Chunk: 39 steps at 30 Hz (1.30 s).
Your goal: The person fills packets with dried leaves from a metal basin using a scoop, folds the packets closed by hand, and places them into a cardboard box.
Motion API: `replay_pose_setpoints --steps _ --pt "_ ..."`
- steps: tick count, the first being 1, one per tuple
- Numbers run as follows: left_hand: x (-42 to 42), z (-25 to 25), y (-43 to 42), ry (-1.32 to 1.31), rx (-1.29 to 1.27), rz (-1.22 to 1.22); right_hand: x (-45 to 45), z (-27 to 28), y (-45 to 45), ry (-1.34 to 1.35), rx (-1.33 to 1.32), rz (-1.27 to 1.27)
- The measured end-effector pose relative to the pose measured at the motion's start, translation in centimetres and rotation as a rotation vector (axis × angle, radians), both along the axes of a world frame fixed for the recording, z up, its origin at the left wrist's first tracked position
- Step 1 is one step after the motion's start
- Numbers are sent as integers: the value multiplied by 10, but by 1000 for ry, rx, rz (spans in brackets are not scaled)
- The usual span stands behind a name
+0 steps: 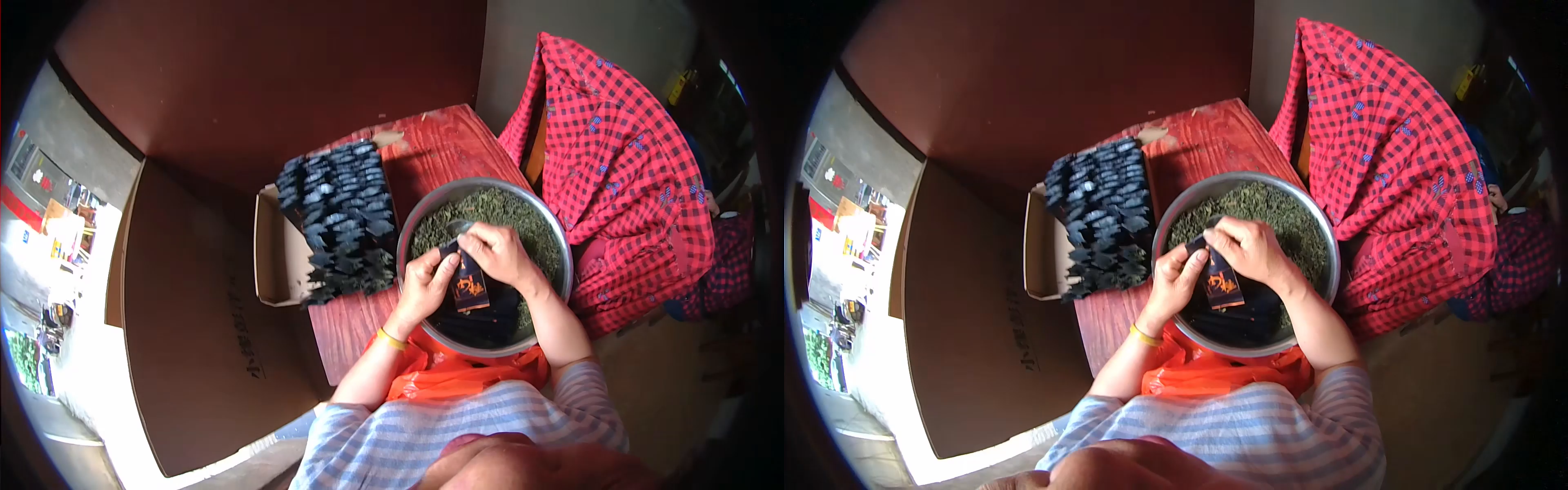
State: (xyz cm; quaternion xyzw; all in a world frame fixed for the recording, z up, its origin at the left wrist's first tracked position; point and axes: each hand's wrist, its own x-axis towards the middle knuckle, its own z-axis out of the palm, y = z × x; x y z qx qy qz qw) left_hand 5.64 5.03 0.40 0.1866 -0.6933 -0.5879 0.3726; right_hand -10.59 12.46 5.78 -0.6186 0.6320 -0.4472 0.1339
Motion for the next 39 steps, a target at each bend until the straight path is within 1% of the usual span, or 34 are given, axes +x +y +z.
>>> replay_pose_setpoints --steps 1,2,3,4,6,8,10,11,12,14,15,17,18,20,21,23,24,27,28,31,35,36,38,39 --pt "-1 0 0 -14 -45 9 -2 0 0 -6 26 10" --pt "0 -1 1 -31 -88 22 -4 0 -1 -45 -14 -9" --pt "0 -2 1 -45 -59 40 -4 -1 -2 -87 -51 -26" --pt "1 -4 0 -87 -73 41 -4 -2 -1 -100 -22 -8" --pt "10 1 1 -136 -82 62 -7 0 -1 -317 -20 -8" --pt "29 33 2 59 -15 223 -13 -3 -3 -329 -11 18" --pt "67 65 -27 56 -454 515 -16 -8 -2 -357 -23 2" --pt "87 69 -46 149 -293 539 -16 -8 -2 -365 -12 14" --pt "105 83 -65 206 -255 570 -16 -6 -1 -348 -5 23" --pt "136 80 -108 318 -72 652 -16 -3 -2 -315 -3 35" --pt "149 70 -130 311 -80 657 -16 -2 -2 -323 -7 42" --pt "165 43 -166 242 59 776 -13 -2 -2 -317 4 61" --pt "167 28 -177 238 52 782 -12 -3 -2 -311 10 71" --pt "166 5 -195 10 188 798 -9 -4 -2 -313 22 79" --pt "167 -22 -218 11 185 802 -9 -3 -2 -308 39 77" --pt "168 -70 -260 -28 271 693 -9 -3 -2 -296 55 75" --pt "164 -69 -260 -24 272 693 -9 -4 -2 -298 66 77" --pt "141 -56 -251 -76 388 693 -11 -6 -3 -302 86 77" --pt "140 -58 -253 -78 387 690 -12 -5 -4 -301 97 80" --pt "135 -66 -259 -82 295 800 -14 -8 -3 -312 125 75" --pt "144 -69 -263 -18 349 741 -14 -9 -5 -284 179 90" --pt "143 -59 -255 -29 353 738 -13 -7 -6 -271 181 104" --pt "137 -16 -226 -100 389 576 -12 -5 -4 -248 185 125" --pt "134 -7 -219 -132 403 494 -11 -7 -3 -256 188 115"
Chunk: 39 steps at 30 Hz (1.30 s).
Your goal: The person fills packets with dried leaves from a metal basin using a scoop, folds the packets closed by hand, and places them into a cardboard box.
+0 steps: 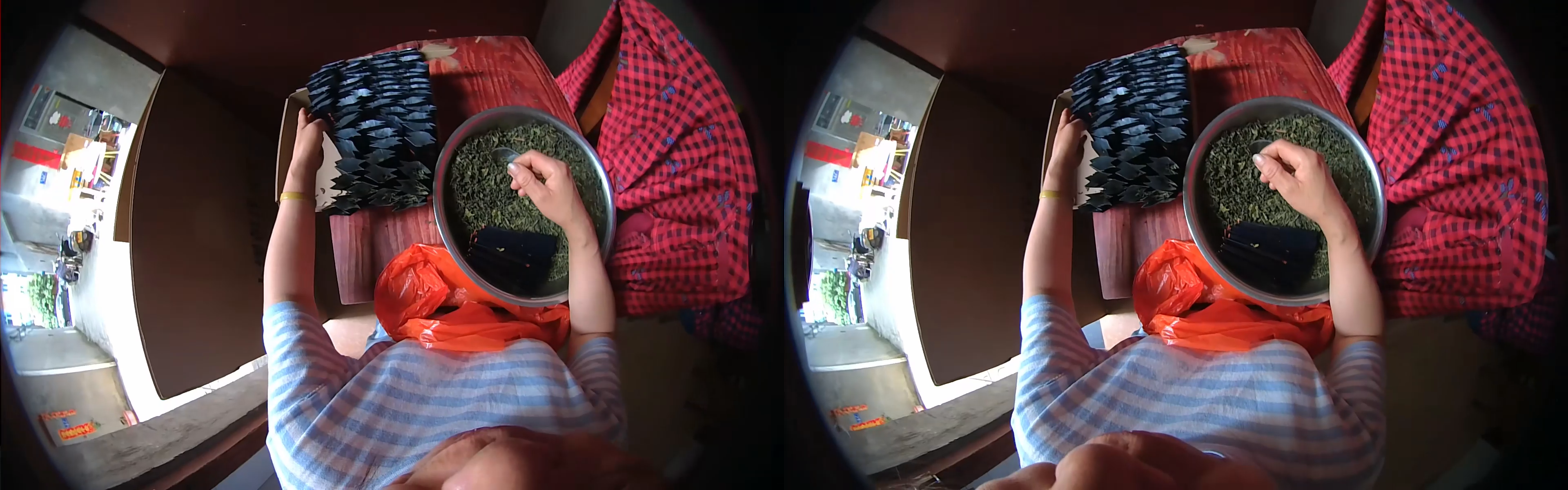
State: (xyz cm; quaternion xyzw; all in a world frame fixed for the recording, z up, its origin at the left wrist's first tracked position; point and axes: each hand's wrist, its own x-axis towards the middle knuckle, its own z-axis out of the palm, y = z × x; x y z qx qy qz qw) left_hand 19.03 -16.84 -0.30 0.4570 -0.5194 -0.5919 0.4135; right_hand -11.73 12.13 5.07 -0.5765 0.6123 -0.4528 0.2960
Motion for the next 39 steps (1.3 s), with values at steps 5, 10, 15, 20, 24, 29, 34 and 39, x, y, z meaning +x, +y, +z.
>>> replay_pose_setpoints --steps 5,10,15,20,24,29,34,39 --pt "-1 -3 -11 -20 41 -46 -2 -3 -1 -21 3 3" --pt "10 2 -20 -83 -179 -53 -9 -9 -3 -54 29 -15" --pt "-61 64 104 -131 -513 -284 -14 -10 -8 -63 -56 -34" --pt "-131 46 218 -365 -621 -1057 -15 -10 -4 29 -143 -47" --pt "-158 10 246 -370 -691 -1069 -19 -12 -5 -10 -119 -65" --pt "-155 9 252 -408 -537 -1070 -16 -7 -3 52 -197 -53" --pt "-151 8 257 -505 -471 -995 -14 -11 -3 134 -225 -8" --pt "-155 11 263 -657 -606 -1033 -16 -11 -5 36 -180 8"
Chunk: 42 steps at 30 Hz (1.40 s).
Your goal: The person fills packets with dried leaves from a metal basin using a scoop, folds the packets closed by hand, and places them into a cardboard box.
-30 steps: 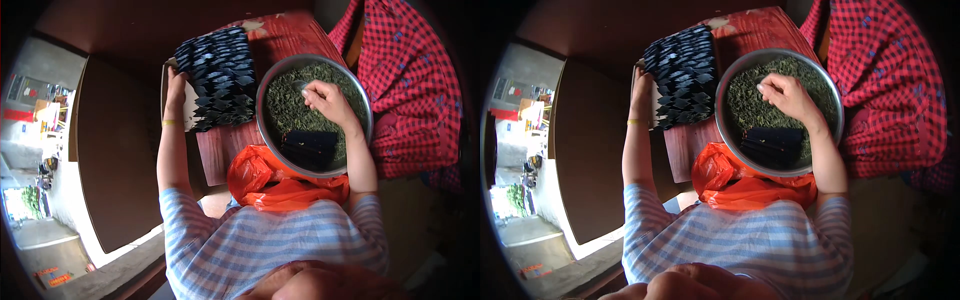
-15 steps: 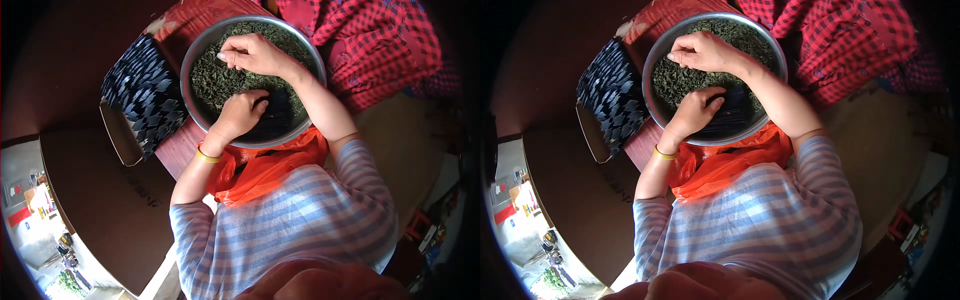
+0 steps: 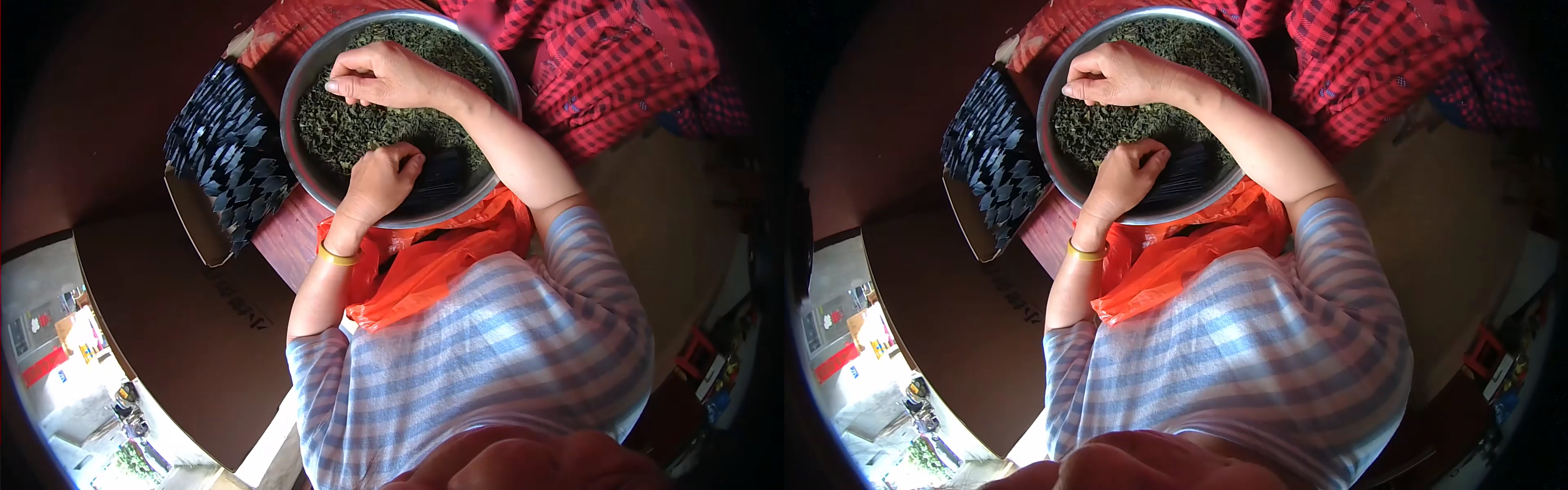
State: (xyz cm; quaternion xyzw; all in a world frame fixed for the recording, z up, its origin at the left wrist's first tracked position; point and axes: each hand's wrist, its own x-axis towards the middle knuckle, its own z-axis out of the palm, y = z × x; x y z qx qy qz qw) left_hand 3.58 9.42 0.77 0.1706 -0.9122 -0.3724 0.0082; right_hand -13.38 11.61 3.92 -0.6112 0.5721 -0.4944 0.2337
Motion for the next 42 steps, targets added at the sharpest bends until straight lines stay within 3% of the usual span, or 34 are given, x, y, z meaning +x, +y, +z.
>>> replay_pose_setpoints --steps 4,12,35,42 --pt "0 -4 -2 94 55 6 -2 0 -1 -14 21 -15" --pt "1 -6 -6 -21 19 -124 -2 -3 -4 7 69 -14" --pt "-2 -12 -22 -94 475 -86 -1 -16 -7 164 82 -7" --pt "-3 -11 -21 -75 452 -93 -1 -15 -7 179 90 4"
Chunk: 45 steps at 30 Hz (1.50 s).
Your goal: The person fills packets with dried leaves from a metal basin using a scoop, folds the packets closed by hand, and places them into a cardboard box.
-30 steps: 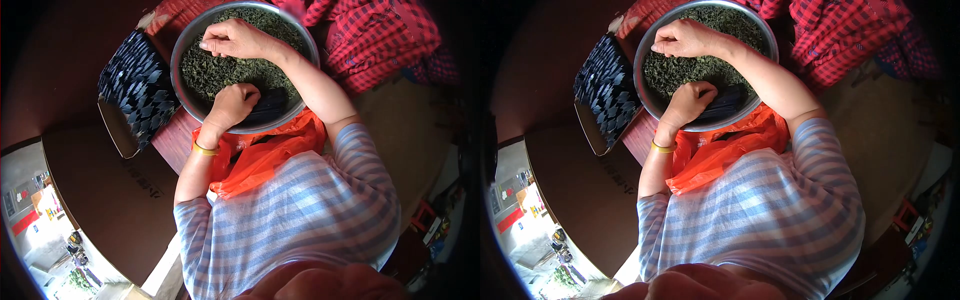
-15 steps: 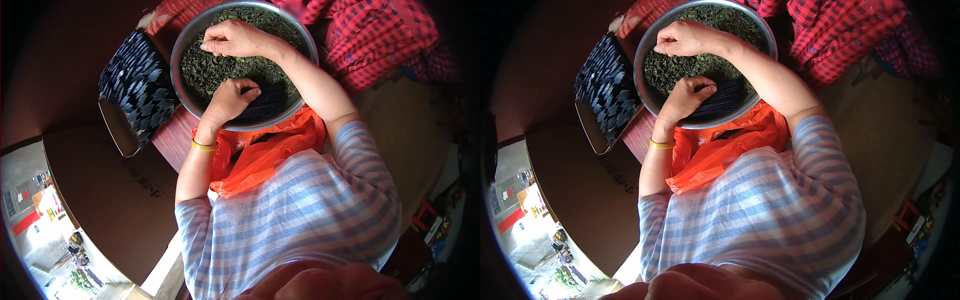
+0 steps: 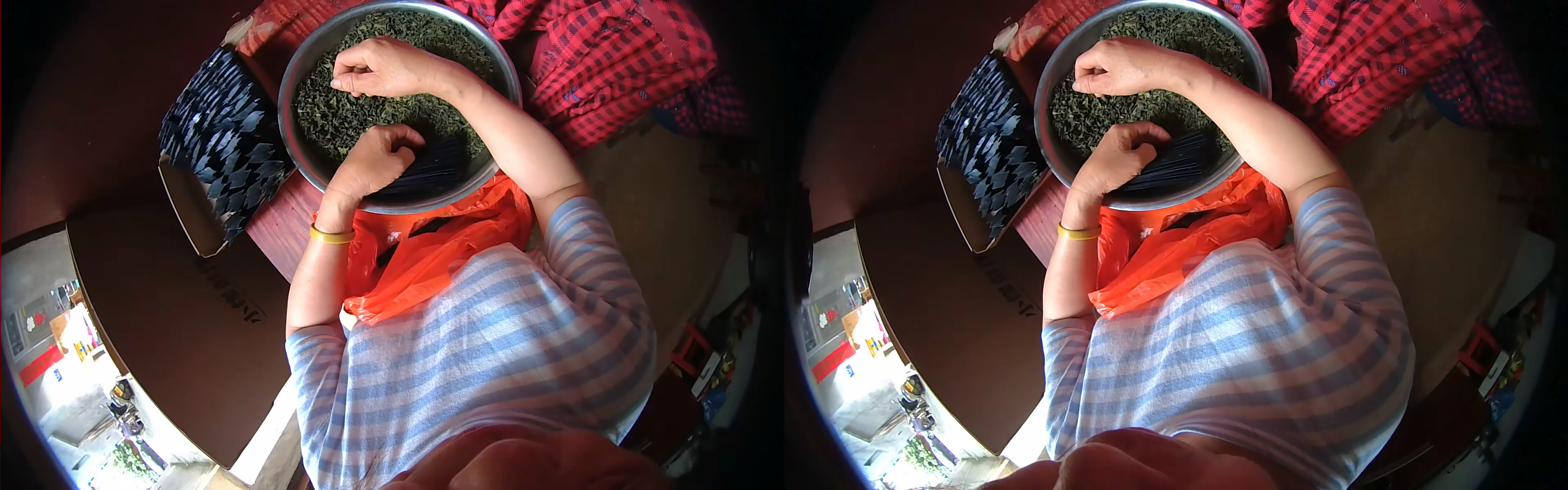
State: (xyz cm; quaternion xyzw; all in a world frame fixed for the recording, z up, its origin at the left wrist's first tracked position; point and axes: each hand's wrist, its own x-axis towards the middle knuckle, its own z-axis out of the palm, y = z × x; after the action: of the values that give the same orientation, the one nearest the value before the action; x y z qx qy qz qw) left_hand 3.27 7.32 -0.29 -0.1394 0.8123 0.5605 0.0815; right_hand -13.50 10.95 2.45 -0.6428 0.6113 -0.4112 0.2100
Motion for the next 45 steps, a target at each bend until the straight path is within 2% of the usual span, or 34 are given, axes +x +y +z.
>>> replay_pose_setpoints --steps 6,14,17,20,23,26,29,32,36,40,45 --pt "0 -3 1 10 16 -5 -2 4 1 -40 97 22" --pt "1 -7 2 121 -165 -23 -3 3 1 -4 114 -9" --pt "2 -2 3 246 -115 273 -6 3 1 27 58 -29" --pt "11 11 2 229 -47 367 -7 3 2 7 -40 -42" --pt "20 15 -1 231 11 437 -5 12 7 -228 -77 -100" --pt "29 12 -3 268 44 479 0 19 13 -199 -37 -122" --pt "29 7 -4 440 202 689 -1 31 16 -133 -20 -126" --pt "31 0 -5 516 257 752 -1 36 19 -50 8 -131" --pt "32 2 -2 604 307 789 0 36 21 -110 43 -96" --pt "33 4 0 640 346 797 5 41 22 -225 -42 -34" --pt "33 3 -1 707 334 788 2 42 25 -96 39 80"
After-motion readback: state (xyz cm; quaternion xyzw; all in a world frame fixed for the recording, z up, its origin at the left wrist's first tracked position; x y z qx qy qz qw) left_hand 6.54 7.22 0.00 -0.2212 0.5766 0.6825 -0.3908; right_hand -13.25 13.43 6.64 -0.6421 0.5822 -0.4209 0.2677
